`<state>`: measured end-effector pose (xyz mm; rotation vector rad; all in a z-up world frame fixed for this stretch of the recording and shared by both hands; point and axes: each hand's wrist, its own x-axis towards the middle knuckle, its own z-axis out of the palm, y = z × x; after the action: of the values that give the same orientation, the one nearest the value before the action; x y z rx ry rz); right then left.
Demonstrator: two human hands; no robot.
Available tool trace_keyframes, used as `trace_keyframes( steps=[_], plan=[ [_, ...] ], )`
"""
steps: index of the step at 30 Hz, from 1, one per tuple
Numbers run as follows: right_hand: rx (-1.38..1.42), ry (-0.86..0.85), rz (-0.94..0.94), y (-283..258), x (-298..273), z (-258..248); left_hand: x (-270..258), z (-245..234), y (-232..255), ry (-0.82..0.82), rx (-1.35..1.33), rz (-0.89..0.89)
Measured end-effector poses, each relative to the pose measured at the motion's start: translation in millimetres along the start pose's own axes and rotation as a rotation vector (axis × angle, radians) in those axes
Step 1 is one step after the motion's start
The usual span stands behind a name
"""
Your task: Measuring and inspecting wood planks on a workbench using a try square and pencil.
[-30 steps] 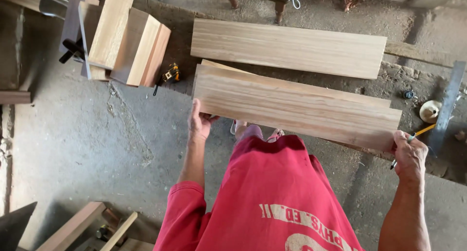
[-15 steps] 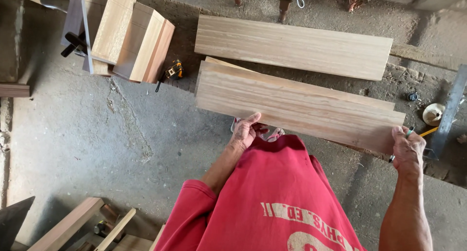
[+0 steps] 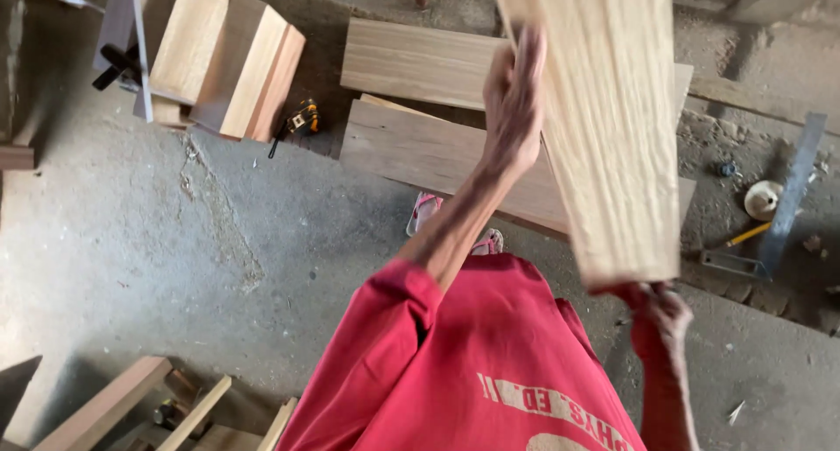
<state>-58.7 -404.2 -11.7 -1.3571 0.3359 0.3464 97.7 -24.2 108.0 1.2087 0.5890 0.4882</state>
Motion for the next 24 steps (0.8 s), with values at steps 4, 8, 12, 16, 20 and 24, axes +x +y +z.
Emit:
trace_keyframes(
  steps=[4, 8, 12, 16, 20, 24],
  plan=[
    [-0.574, 0.048, 0.254, -0.2, -14.7, 30.9, -6.5, -10.8, -7.4, -0.148, 0.200, -0.052],
    [-0.349, -0.039, 0.090, 19.3, -9.8, -0.1, 1.4, -54.5, -11.2, -0.342, 0.455, -0.115],
    [-0.445, 0.468, 0.093, -31.6, -17.1, -18.1, 23.0, -29.8, -48.0, -0.738, 0.667, -0.136],
    [-0.442, 0.616, -0.012, -25.4, -6.6, -64.8, 43.5, 3.9, -82.2, -1.111, 0.880, -0.084],
    [-0.465, 0.695, -0.057, -16.7, 23.6, -96.0, 49.0, 17.0, -76.1, -1.347, 1.137, -0.006],
    [-0.608, 0.817, -0.001, 8.2, 73.8, -134.1, 59.7, -3.6, -91.8, -1.347, 1.289, 0.063]
  ],
)
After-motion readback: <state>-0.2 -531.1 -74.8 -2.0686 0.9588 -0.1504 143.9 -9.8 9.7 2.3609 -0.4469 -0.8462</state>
